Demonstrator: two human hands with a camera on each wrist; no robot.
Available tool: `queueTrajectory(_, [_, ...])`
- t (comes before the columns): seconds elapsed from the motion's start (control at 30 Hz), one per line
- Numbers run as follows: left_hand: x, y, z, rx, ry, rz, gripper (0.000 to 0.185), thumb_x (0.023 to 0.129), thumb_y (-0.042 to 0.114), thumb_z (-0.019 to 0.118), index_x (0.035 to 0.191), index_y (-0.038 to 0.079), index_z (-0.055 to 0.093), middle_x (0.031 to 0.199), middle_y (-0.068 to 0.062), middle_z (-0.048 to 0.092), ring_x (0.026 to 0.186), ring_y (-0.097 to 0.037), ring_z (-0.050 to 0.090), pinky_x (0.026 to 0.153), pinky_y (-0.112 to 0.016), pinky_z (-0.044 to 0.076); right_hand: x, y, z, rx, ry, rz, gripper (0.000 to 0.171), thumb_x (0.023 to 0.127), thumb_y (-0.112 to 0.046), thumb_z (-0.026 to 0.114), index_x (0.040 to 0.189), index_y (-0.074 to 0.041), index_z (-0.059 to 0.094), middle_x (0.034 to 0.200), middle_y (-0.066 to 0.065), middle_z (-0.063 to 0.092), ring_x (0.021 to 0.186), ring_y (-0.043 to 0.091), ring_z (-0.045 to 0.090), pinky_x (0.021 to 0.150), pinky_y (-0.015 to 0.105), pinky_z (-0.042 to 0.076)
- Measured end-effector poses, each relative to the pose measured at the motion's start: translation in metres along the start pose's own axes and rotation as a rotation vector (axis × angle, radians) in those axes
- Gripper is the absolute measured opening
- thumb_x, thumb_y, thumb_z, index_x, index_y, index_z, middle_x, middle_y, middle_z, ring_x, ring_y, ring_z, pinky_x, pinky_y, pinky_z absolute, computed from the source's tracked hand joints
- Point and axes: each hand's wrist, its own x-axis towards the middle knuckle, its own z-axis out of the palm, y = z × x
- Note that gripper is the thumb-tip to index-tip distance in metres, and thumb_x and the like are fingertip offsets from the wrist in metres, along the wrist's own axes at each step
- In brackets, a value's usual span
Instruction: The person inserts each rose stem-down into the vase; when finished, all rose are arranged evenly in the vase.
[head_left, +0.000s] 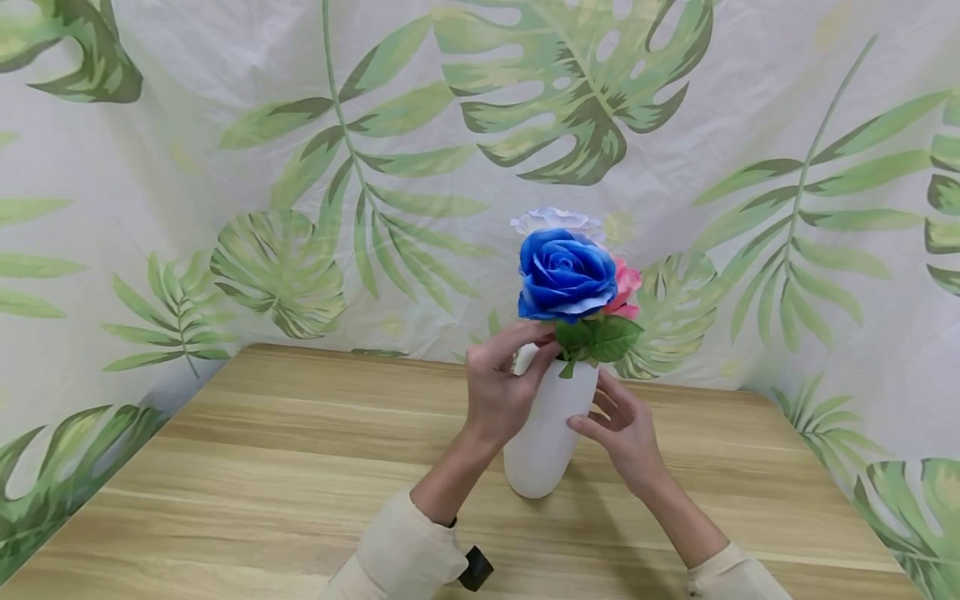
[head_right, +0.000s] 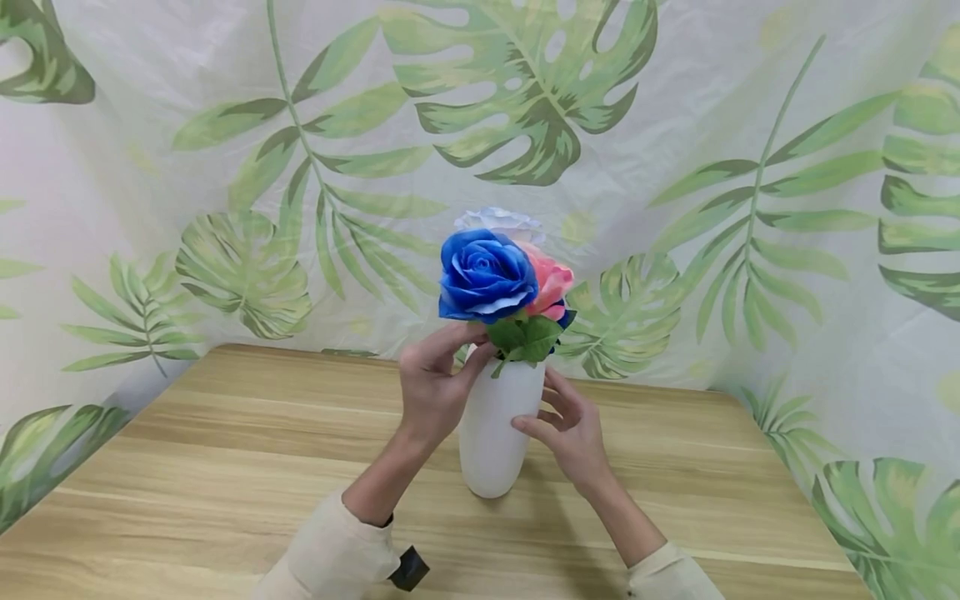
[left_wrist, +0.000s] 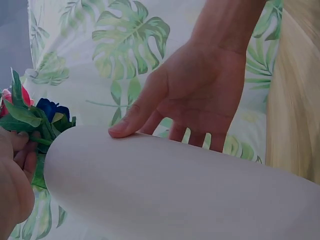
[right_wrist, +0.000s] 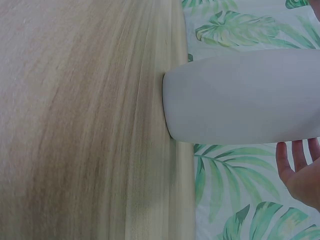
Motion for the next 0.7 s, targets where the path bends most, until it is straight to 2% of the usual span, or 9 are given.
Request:
queueTrajectory(0.13, [0.002, 0.001, 0.003, -0.039, 0.029, -0.023, 0.018, 0.081, -0.026, 0.071, 0.097, -0.018, 0.070, 0.090, -0.030, 0.072, 0.077, -0.035, 0.068, 0.077, -0.031, 0.062, 0.000, 0.000, 0.000, 0.002, 0.001, 0.000, 0.070, 0.087, 0.015, 0.073, 0.151, -0.003, 0.052, 0.141, -0.002, 0.063, 0.119, 0.016, 0.065, 0.094, 0.031, 0.060])
queueTrajectory(0.4, [0.009, 0.004, 0.011, -0.061, 0.046, -0.001, 0.016, 0.081, -0.025, 0.071, 0.094, -0.016, 0.070, 0.085, -0.026, 0.069, 0.073, -0.032, 0.060, 0.071, -0.027, 0.056, 0.000, -0.001, 0.001, 0.018, 0.005, 0.001, 0.069, 0.086, 0.017, 0.072, 0.149, -0.004, 0.054, 0.136, -0.001, 0.065, 0.119, 0.017, 0.065, 0.093, 0.030, 0.060])
queueTrajectory(0.53, [0.010, 0.005, 0.013, -0.037, 0.050, 0.002, 0.016, 0.080, -0.023, 0.074, 0.093, -0.015, 0.071, 0.085, -0.025, 0.070, 0.071, -0.032, 0.060, 0.070, -0.026, 0.056, 0.000, -0.002, 0.002, 0.009, 0.010, 0.019, 0.064, 0.086, 0.016, 0.072, 0.144, -0.008, 0.059, 0.130, -0.002, 0.067, 0.116, 0.017, 0.065, 0.093, 0.030, 0.060])
queueTrajectory(0.7, [0.007, 0.002, 0.012, 0.051, 0.046, -0.004, 0.015, 0.080, -0.019, 0.077, 0.093, -0.011, 0.074, 0.088, -0.024, 0.074, 0.074, -0.033, 0.066, 0.067, -0.029, 0.055, 0.000, -0.002, 0.001, 0.016, 0.006, 0.010, 0.067, 0.087, 0.016, 0.071, 0.148, -0.006, 0.056, 0.134, -0.002, 0.066, 0.118, 0.017, 0.065, 0.093, 0.030, 0.060])
